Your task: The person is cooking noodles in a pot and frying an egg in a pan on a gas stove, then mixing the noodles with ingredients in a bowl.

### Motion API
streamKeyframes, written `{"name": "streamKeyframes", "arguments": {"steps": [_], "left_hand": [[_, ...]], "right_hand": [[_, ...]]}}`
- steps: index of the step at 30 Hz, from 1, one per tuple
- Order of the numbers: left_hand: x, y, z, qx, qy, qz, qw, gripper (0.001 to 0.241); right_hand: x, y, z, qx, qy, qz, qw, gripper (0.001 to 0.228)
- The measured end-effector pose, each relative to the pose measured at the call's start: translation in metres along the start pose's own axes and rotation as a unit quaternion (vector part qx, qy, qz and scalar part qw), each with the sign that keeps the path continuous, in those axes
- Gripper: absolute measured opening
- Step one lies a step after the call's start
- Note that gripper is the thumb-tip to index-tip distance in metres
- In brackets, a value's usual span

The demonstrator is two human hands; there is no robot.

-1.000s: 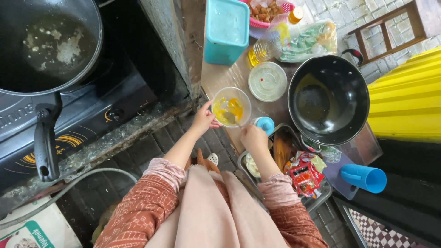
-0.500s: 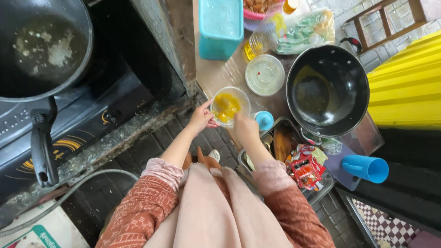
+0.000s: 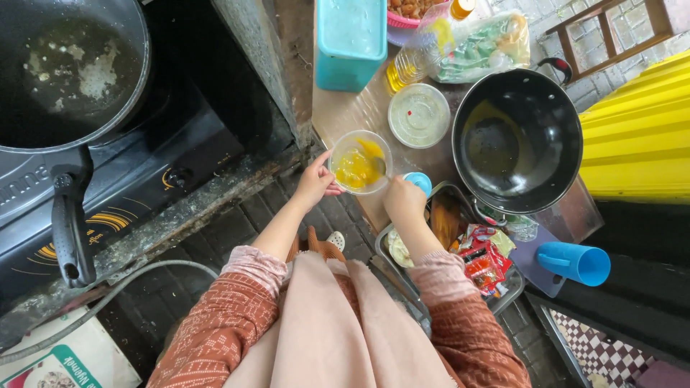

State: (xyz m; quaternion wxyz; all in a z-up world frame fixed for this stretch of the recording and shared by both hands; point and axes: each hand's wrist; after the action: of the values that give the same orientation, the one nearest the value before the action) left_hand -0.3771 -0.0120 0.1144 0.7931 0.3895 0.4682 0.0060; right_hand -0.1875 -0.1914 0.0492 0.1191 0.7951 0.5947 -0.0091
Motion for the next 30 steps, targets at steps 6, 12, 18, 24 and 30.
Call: {"name": "streamKeyframes", "arguments": {"steps": [6, 12, 18, 24, 30], "left_hand": [[0.016, -0.012, 0.001, -0.031, -0.001, 0.005, 1.0, 0.072], [0.015, -0.018, 0.001, -0.032, -0.012, 0.001, 0.999, 0.071], [0.029, -0.028, -0.003, -0.032, -0.018, 0.002, 0.999, 0.072], [0.025, -0.017, -0.004, -0.023, -0.009, 0.009, 1.0, 0.071], [0.021, -0.014, -0.004, -0.033, -0.004, 0.002, 0.999, 0.072]], "right_hand": [[-0.013, -0.009, -0.049, 0.317, -0.071, 0.075, 0.943, 0.025], [-0.015, -0.026, -0.029, 0.409, -0.045, 0.109, 0.905, 0.029], [-0.011, -0.03, -0.049, 0.439, -0.031, 0.145, 0.886, 0.032], [-0.004, -0.026, -0.036, 0.435, -0.003, 0.143, 0.889, 0.034], [-0.006, -0.018, -0.055, 0.461, -0.033, 0.125, 0.878, 0.029]]}}
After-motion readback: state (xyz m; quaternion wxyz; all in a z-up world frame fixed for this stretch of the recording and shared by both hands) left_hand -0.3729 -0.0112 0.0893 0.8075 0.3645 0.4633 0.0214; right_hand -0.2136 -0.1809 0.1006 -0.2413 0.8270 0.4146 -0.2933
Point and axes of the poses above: each hand's wrist, its own x-axis towards the middle knuckle, its own z-axis out of the palm, y = z × x, and after that the axes turned 15 degrees about -z, right-handed
